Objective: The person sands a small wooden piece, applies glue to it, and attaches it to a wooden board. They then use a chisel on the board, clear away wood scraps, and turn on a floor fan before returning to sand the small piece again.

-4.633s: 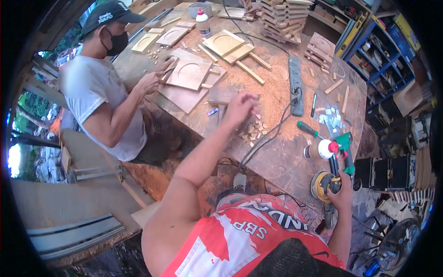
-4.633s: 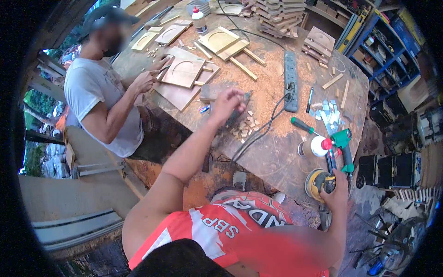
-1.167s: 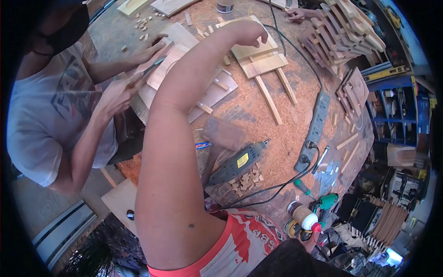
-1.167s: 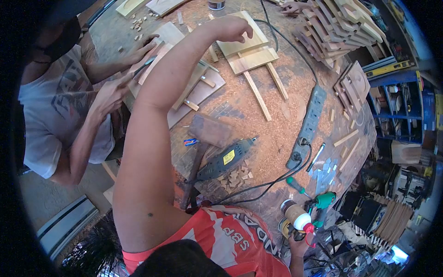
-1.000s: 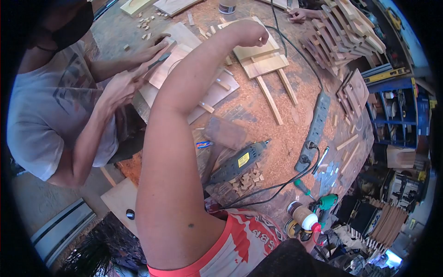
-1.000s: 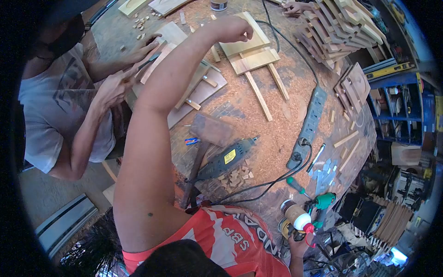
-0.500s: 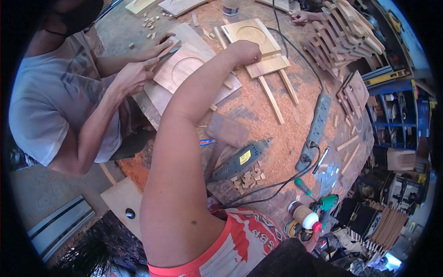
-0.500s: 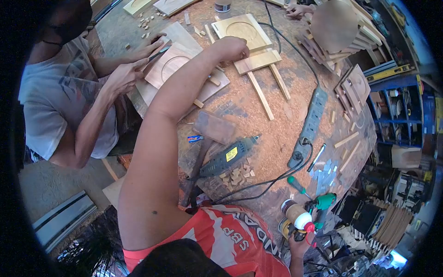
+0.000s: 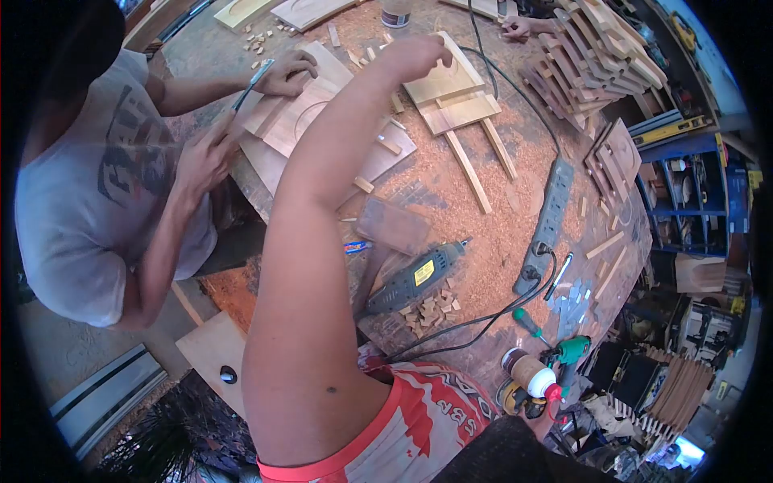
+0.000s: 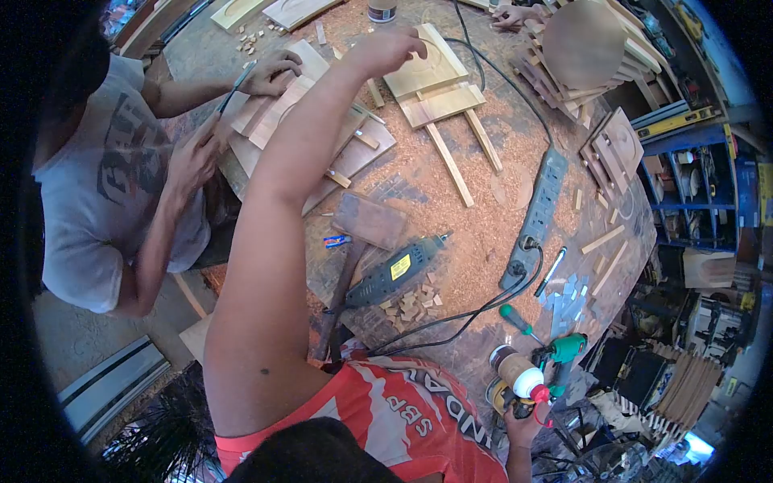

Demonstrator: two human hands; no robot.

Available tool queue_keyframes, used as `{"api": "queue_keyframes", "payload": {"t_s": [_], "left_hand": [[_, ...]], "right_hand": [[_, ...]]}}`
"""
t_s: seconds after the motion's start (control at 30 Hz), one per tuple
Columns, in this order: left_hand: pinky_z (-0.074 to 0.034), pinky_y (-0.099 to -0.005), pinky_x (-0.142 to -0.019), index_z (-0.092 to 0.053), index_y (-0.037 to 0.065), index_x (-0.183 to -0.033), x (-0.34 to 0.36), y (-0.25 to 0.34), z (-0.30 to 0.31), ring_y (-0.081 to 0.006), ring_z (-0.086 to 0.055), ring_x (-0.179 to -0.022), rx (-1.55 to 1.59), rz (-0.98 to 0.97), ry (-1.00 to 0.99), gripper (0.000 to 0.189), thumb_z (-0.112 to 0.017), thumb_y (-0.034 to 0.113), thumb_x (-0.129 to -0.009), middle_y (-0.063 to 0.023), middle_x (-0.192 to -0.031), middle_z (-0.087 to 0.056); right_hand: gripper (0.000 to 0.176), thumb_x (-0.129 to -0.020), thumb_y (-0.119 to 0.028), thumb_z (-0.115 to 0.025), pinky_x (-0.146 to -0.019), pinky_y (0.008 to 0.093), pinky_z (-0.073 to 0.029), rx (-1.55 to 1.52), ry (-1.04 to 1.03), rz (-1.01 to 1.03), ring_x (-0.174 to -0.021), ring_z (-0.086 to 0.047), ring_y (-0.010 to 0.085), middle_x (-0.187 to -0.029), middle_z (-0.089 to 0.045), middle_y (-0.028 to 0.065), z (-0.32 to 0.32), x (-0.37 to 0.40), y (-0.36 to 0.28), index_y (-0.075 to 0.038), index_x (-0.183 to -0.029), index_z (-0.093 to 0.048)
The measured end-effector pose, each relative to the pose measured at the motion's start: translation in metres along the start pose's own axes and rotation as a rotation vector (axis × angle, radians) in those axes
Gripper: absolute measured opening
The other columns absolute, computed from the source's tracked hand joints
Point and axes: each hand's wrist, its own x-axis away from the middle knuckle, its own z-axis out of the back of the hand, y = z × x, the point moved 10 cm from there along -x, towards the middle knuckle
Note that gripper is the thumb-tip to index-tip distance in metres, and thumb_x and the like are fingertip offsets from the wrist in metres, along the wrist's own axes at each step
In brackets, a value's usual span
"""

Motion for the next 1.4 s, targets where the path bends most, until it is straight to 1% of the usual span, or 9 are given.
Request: {"api": "queue_keyframes", "payload": {"t_s": [0.13, 0.2, 0.33, 0.4, 0.5, 0.63, 0.7, 1.2, 1.4], "left_hand": [[-0.051, -0.0391, -0.083, -0.069, 0.016, -0.101, 0.002, -0.007, 0.031, -0.0251, -0.062, -0.099, 0.063, 0.072, 0.112, 0.018, -0.065, 0.008, -0.085, -0.0048, -0.101, -0.063], [-0.051, -0.0391, -0.083, -0.070, 0.016, -0.101, 0.006, -0.003, 0.033, -0.0250, -0.062, -0.099, 0.019, 0.036, 0.109, 0.018, -0.066, 0.009, -0.085, -0.0046, -0.102, -0.063], [-0.052, -0.0388, -0.083, -0.071, 0.016, -0.100, 0.007, 0.006, 0.021, -0.0248, -0.061, -0.100, -0.054, 0.038, 0.010, 0.018, -0.067, 0.010, -0.084, -0.0036, -0.103, -0.063], [-0.052, -0.0387, -0.084, -0.071, 0.017, -0.100, 0.009, 0.011, 0.019, -0.0250, -0.061, -0.101, -0.042, 0.043, 0.004, 0.018, -0.067, 0.010, -0.084, -0.0036, -0.103, -0.063], [-0.051, -0.0384, -0.085, -0.071, 0.017, -0.101, 0.009, 0.012, 0.011, -0.0253, -0.061, -0.102, -0.021, 0.023, 0.023, 0.018, -0.068, 0.011, -0.084, -0.0038, -0.104, -0.063], [-0.050, -0.0384, -0.088, -0.070, 0.016, -0.101, 0.005, 0.017, 0.021, -0.0263, -0.060, -0.103, 0.060, 0.044, 0.065, 0.018, -0.068, 0.011, -0.084, -0.0053, -0.105, -0.063], [-0.050, -0.0391, -0.088, -0.070, 0.015, -0.100, 0.001, 0.018, 0.021, -0.0270, -0.060, -0.104, 0.054, 0.044, 0.052, 0.018, -0.068, 0.011, -0.083, -0.0057, -0.106, -0.063], [-0.046, -0.0384, -0.101, -0.071, 0.018, -0.106, 0.025, 0.019, -0.068, -0.0300, -0.050, -0.125, -0.017, 0.061, -0.219, 0.031, -0.070, 0.005, -0.078, -0.0108, -0.136, -0.053], [-0.047, -0.0373, -0.098, -0.071, 0.015, -0.091, 0.027, 0.028, -0.076, -0.0289, -0.052, -0.123, -0.057, 0.014, -0.134, 0.010, -0.065, 0.013, -0.082, -0.0101, -0.133, -0.056]], "right_hand": [[0.068, -0.059, -0.016, -0.078, -0.097, 0.0496, -0.040, 0.043, -0.008, 0.036, -0.110, -0.049, 0.0436, -0.114, -0.053, 0.0240, 0.000, 0.001, 0.002, 0.002, -0.118, -0.050], [0.101, -0.058, -0.026, -0.085, -0.112, 0.0477, -0.030, 0.012, -0.152, -0.037, -0.130, -0.040, 0.0430, -0.135, -0.042, 0.0286, -0.022, 0.012, 0.034, 0.005, -0.140, -0.035], [0.098, -0.059, -0.024, -0.083, -0.111, 0.0457, -0.031, 0.072, -0.136, -0.045, -0.129, -0.041, 0.0426, -0.134, -0.043, 0.0282, -0.021, 0.012, 0.031, 0.005, -0.140, -0.036], [0.068, -0.059, -0.017, -0.078, -0.092, 0.0481, -0.042, -0.025, 0.007, 0.043, -0.105, -0.051, 0.0424, -0.109, -0.054, 0.0214, 0.006, -0.004, -0.010, 0.002, -0.118, -0.050], [0.091, -0.062, -0.021, -0.081, -0.111, 0.0448, -0.032, -0.062, -0.160, -0.120, -0.129, -0.042, 0.0421, -0.134, -0.044, 0.0285, -0.015, 0.008, 0.025, 0.006, -0.137, -0.038], [0.088, -0.063, -0.018, -0.081, -0.110, 0.0448, -0.033, -0.006, -0.131, -0.121, -0.128, -0.043, 0.0425, -0.133, -0.045, 0.0282, -0.016, 0.013, 0.026, 0.007, -0.136, -0.039], [0.071, -0.060, -0.022, -0.080, -0.096, 0.0490, -0.040, 0.032, 0.015, -0.043, -0.110, -0.050, 0.0422, -0.115, -0.053, 0.0227, -0.003, 0.007, 0.010, 0.002, -0.120, -0.050], [0.080, -0.062, -0.028, -0.081, -0.107, 0.0499, -0.035, -0.024, -0.062, -0.137, -0.122, -0.046, 0.0442, -0.127, -0.051, 0.0263, -0.011, 0.013, 0.027, 0.005, -0.127, -0.048], [0.072, -0.059, -0.023, -0.080, -0.099, 0.0500, -0.040, -0.003, 0.042, -0.045, -0.113, -0.050, 0.0437, -0.117, -0.054, 0.0242, 0.000, 0.008, 0.010, 0.003, -0.119, -0.052]]}}
